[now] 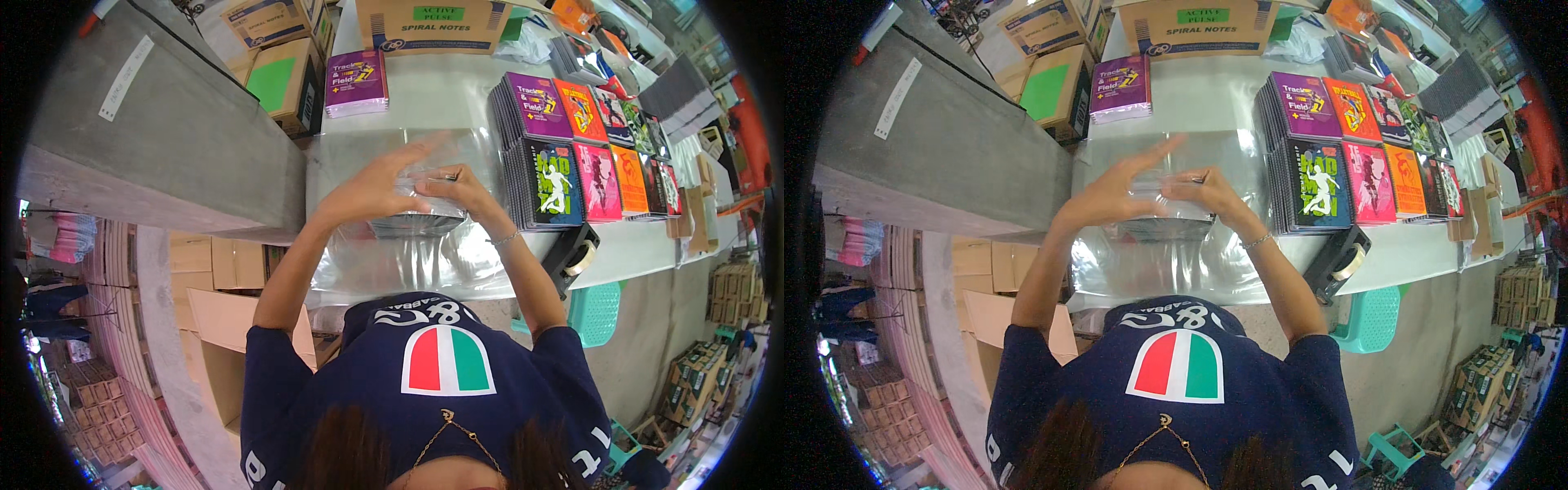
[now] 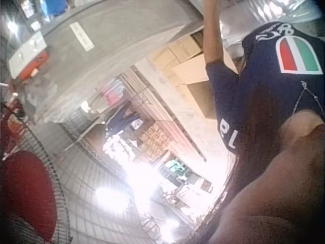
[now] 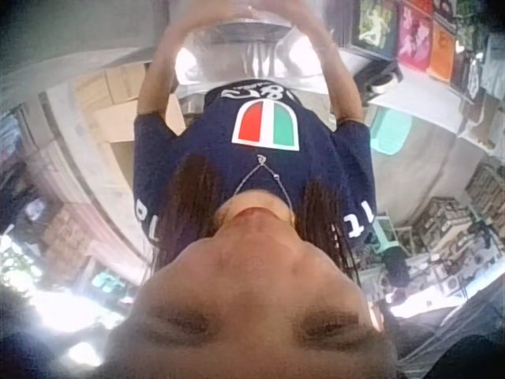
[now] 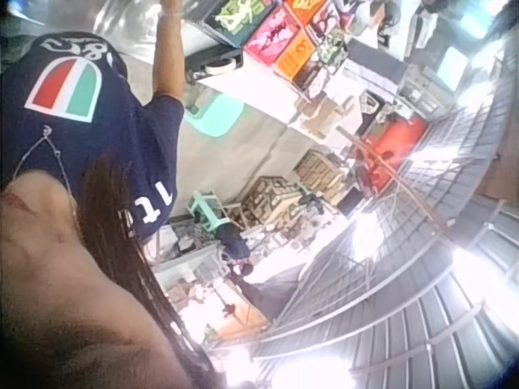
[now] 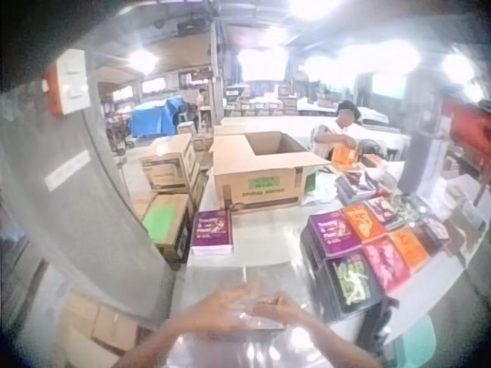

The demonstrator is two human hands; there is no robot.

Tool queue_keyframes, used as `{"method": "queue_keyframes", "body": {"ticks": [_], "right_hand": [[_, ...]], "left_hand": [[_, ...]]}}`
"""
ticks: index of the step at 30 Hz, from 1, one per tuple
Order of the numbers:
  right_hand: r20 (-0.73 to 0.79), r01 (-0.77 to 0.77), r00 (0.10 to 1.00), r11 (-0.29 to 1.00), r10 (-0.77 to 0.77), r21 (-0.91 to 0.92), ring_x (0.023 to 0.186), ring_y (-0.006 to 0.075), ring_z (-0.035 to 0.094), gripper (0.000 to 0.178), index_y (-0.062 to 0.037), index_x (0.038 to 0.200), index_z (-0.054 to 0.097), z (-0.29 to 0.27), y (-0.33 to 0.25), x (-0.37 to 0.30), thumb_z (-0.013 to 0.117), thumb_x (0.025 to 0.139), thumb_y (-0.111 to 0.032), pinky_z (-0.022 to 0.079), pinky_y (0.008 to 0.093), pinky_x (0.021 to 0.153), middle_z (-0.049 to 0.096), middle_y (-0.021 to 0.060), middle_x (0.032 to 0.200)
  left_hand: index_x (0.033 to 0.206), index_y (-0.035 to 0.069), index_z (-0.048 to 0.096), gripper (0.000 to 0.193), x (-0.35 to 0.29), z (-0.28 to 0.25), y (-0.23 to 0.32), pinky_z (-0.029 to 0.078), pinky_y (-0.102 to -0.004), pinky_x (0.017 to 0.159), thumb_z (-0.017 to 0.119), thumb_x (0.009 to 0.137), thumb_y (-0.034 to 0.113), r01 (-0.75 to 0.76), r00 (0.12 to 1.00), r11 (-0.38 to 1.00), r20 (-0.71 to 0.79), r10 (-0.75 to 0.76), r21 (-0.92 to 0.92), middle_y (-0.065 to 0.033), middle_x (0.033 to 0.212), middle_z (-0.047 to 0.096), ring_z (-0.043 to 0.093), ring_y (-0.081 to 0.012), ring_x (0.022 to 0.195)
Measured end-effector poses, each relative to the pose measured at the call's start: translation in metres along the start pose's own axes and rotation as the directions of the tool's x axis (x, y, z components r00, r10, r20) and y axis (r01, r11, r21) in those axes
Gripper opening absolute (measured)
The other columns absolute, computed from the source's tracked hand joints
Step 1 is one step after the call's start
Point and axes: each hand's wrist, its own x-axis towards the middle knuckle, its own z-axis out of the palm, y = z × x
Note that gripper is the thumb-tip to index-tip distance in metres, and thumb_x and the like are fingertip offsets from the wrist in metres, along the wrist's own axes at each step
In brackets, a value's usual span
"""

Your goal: The person sorts through stacks of notebooks with various sports-themed covers, gathers them into a single stack, and places the stack into a plastic bag.

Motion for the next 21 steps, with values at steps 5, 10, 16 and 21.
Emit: {"method": "queue_keyframes", "body": {"ticks": [5, 10, 16, 21], "right_hand": [[-0.007, -0.053, 0.999, 0.999, 0.053, 0.0, 0.071, 0.0087, 0.062, 0.029, 0.0025, 0.104, 0.07, 0.01, -0.016, -0.004, 0.071, 0.08, -0.013, 0.049, 0.021, 0.065, 0.07, 0.0073, 0.087], [-0.014, 0.001, 1.0, 1.0, -0.001, -0.007, 0.077, 0.0105, 0.063, 0.03, 0.0031, 0.104, 0.07, 0.006, -0.012, -0.007, 0.073, 0.079, -0.014, 0.049, 0.0219, 0.069, 0.07, 0.0082, 0.09], [0.003, 0.145, 0.989, 0.979, -0.146, -0.144, 0.087, 0.0104, 0.061, 0.026, -0.0017, 0.107, 0.07, 0.01, -0.013, -0.009, 0.067, 0.082, -0.008, 0.048, 0.0238, 0.078, 0.071, 0.0077, 0.097], [0.066, 0.161, 0.987, 0.949, -0.148, -0.27, 0.093, 0.0121, 0.062, 0.035, -0.0049, 0.112, 0.068, 0.005, -0.016, -0.012, 0.071, 0.078, -0.01, 0.047, 0.0253, 0.083, 0.068, 0.0097, 0.108]], "left_hand": [[0.131, 0.004, 0.053, 0.056, -0.02, -0.003, -0.048, 0.044, -0.0294, 0.096, 0.07, 0.078, 0.011, 0.365, 0.931, 0.91, 0.048, -0.363, -0.196, -0.0106, 0.125, 0.061, 0.059, -0.0156, 0.107], [0.117, 0.002, 0.064, 0.037, -0.021, -0.001, -0.059, 0.046, -0.0266, 0.091, 0.069, 0.082, 0.011, 0.406, 0.914, 0.851, 0.156, -0.375, -0.332, -0.0094, 0.116, 0.065, 0.059, -0.0109, 0.101], [0.114, 0.004, 0.065, 0.032, -0.029, 0.011, -0.055, 0.049, -0.0258, 0.081, 0.066, 0.082, 0.012, 0.277, 0.955, 0.944, -0.056, -0.291, -0.18, -0.0132, 0.102, 0.07, 0.065, -0.012, 0.085], [0.112, 0.009, 0.067, 0.031, -0.031, 0.011, -0.046, 0.05, -0.0297, 0.075, 0.061, 0.082, 0.011, 0.346, 0.937, 0.938, -0.059, -0.345, 0.018, -0.0205, 0.096, 0.067, 0.068, -0.0244, 0.078]]}}
